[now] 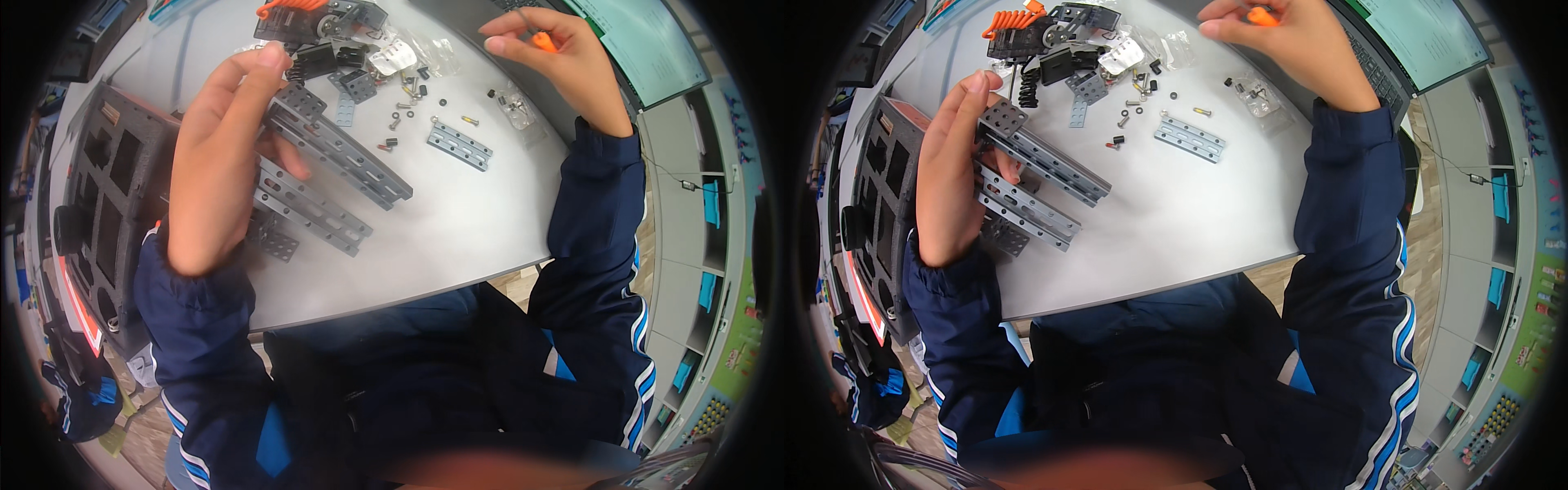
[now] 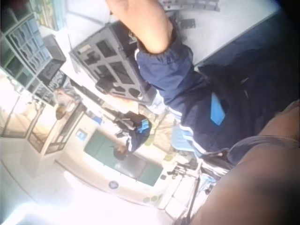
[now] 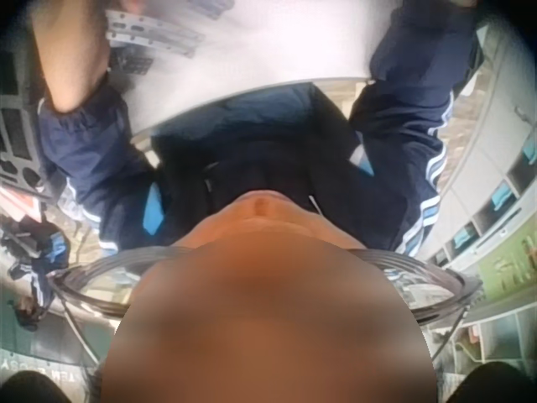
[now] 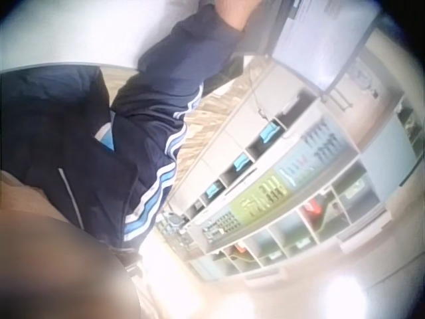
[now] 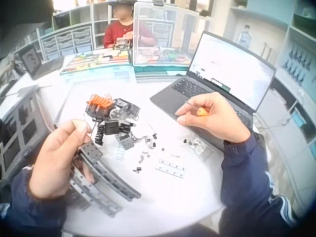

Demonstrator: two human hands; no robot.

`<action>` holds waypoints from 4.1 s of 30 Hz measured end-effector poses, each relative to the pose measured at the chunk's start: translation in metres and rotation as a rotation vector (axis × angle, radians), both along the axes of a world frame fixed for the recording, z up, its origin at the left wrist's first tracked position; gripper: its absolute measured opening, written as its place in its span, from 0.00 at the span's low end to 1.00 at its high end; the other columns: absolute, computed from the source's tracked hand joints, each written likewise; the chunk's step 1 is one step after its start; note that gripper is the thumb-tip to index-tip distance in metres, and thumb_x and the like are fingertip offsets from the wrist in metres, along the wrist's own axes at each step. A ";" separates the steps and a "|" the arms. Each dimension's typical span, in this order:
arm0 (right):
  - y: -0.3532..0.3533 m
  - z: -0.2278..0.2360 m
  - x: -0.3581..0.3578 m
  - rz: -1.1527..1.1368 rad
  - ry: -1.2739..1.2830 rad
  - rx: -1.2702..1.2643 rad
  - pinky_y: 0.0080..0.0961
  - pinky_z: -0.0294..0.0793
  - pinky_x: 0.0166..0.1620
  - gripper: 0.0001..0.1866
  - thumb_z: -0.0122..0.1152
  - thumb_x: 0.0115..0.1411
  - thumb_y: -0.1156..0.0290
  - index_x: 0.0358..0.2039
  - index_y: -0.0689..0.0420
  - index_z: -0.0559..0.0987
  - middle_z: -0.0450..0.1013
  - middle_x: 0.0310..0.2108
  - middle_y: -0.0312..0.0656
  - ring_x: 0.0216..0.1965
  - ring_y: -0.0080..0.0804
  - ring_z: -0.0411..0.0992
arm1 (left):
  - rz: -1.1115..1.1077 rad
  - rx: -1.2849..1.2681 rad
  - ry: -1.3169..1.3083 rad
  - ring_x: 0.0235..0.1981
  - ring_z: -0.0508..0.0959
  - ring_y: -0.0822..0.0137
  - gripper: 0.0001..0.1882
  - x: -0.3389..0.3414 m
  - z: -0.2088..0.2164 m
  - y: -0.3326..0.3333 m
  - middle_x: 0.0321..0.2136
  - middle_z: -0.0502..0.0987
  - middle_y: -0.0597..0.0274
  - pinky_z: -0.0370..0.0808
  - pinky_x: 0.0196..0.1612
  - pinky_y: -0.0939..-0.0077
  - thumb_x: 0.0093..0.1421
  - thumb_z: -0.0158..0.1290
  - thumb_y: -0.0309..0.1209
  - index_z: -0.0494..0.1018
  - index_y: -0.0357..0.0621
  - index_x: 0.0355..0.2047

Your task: The person assembles a metal frame by inserting and tightening screws into pre-drilled holes using an orange-handled screwdriver. They handle multiple metal brackets and small fasteners, aligning parts and securing them one at a time.

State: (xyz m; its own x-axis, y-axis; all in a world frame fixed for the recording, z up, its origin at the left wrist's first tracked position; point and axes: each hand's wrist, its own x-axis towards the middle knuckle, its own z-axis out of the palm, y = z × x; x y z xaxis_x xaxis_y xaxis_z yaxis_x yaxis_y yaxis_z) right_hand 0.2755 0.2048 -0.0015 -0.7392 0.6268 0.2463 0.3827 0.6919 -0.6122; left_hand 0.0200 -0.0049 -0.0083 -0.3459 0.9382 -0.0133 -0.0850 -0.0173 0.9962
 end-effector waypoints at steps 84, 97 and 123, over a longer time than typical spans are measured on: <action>-0.079 -0.018 -0.026 0.289 0.380 -0.114 0.21 0.75 0.36 0.05 0.64 0.64 0.75 0.38 0.62 0.83 0.79 0.31 0.39 0.31 0.26 0.77 | 0.160 0.536 1.337 0.31 0.77 0.61 0.20 0.009 0.002 -0.004 0.31 0.83 0.62 0.72 0.38 0.70 0.41 0.67 0.18 0.84 0.44 0.38; -0.081 -0.018 -0.030 0.292 0.385 -0.354 0.17 0.73 0.33 0.08 0.61 0.67 0.71 0.39 0.63 0.82 0.77 0.28 0.35 0.30 0.19 0.73 | 0.170 0.572 1.371 0.31 0.77 0.61 0.21 0.007 0.001 -0.003 0.30 0.82 0.63 0.71 0.37 0.69 0.39 0.68 0.19 0.83 0.45 0.38; -0.069 -0.007 -0.025 0.457 -0.012 -1.364 0.17 0.43 0.17 0.21 0.52 0.73 0.60 0.31 0.64 0.80 0.53 0.11 0.22 0.12 0.11 0.45 | 0.013 0.698 1.528 0.34 0.78 0.61 0.25 0.003 0.008 -0.010 0.34 0.83 0.60 0.74 0.40 0.70 0.39 0.62 0.11 0.84 0.41 0.41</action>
